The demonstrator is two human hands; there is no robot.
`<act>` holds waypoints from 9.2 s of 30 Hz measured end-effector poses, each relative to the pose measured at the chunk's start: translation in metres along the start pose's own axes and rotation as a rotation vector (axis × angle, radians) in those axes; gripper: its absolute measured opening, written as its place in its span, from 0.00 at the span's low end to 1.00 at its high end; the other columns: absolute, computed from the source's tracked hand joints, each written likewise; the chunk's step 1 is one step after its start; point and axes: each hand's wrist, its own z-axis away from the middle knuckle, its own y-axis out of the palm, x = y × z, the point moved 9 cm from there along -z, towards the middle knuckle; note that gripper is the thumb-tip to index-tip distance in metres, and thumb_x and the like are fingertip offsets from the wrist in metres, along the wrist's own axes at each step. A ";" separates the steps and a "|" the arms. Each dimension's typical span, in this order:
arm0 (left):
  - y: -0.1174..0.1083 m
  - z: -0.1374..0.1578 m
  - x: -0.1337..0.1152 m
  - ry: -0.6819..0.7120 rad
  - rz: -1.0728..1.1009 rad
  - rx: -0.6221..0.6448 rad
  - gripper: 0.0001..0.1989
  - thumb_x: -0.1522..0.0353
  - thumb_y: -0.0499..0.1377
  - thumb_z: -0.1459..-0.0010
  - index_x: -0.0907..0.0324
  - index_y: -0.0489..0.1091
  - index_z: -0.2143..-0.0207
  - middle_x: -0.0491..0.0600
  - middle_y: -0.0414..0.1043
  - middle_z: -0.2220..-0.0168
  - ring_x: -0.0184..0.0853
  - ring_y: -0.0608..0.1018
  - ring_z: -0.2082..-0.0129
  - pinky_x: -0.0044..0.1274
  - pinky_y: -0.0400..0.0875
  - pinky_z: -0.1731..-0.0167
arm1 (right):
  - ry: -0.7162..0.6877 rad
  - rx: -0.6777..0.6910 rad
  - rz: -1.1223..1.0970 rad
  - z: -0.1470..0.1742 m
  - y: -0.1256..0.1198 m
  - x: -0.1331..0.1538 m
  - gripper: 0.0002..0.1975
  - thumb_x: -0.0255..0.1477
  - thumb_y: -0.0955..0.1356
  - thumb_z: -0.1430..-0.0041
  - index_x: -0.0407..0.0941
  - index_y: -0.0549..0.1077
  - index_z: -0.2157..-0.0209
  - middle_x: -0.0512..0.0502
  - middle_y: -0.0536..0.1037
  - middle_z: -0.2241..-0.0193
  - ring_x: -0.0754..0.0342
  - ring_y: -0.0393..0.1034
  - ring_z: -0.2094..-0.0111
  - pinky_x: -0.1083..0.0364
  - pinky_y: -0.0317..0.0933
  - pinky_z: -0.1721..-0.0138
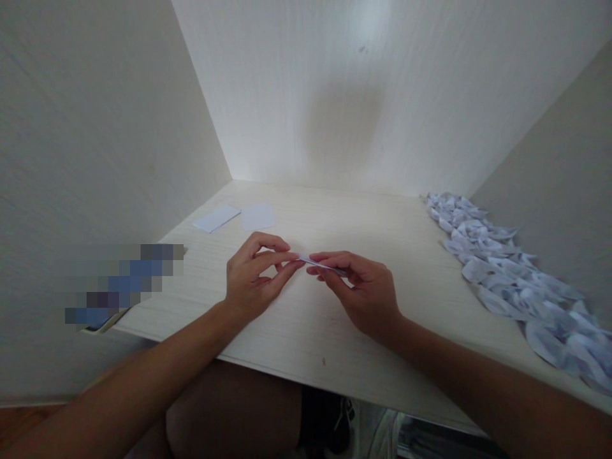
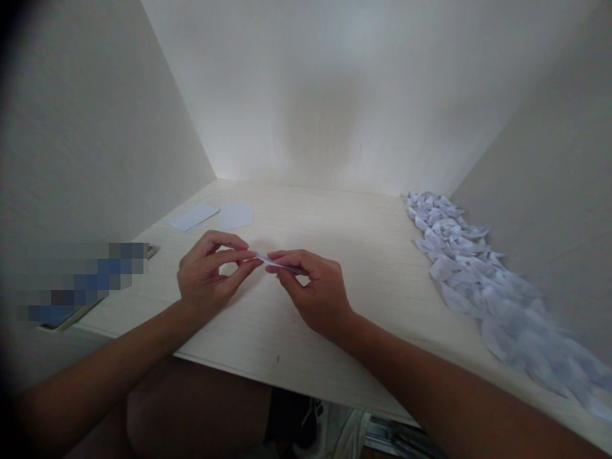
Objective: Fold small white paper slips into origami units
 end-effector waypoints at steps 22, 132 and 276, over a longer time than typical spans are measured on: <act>0.022 0.003 0.021 -0.206 0.217 0.266 0.03 0.73 0.61 0.35 0.59 0.72 0.64 0.48 0.76 0.66 0.31 0.77 0.66 0.23 0.72 0.64 | -0.090 -0.137 -0.048 -0.003 -0.014 -0.008 0.13 0.26 0.75 0.42 0.49 0.73 0.56 0.48 0.81 0.58 0.55 0.80 0.66 0.51 0.77 0.61; 0.027 0.016 0.061 -0.726 0.544 0.104 0.07 0.69 0.71 0.48 0.61 0.76 0.70 0.46 0.78 0.77 0.28 0.78 0.79 0.18 0.75 0.80 | 0.325 -0.033 -0.188 -0.019 -0.014 -0.050 0.09 0.30 0.76 0.50 0.45 0.76 0.67 0.53 0.76 0.76 0.58 0.70 0.74 0.54 0.67 0.67; 0.024 0.024 0.061 -0.811 0.710 -0.044 0.14 0.67 0.75 0.54 0.61 0.72 0.70 0.46 0.77 0.76 0.32 0.81 0.77 0.18 0.75 0.84 | 0.324 0.079 -0.223 -0.027 -0.013 -0.046 0.11 0.31 0.79 0.52 0.44 0.79 0.67 0.52 0.77 0.75 0.59 0.67 0.78 0.54 0.61 0.73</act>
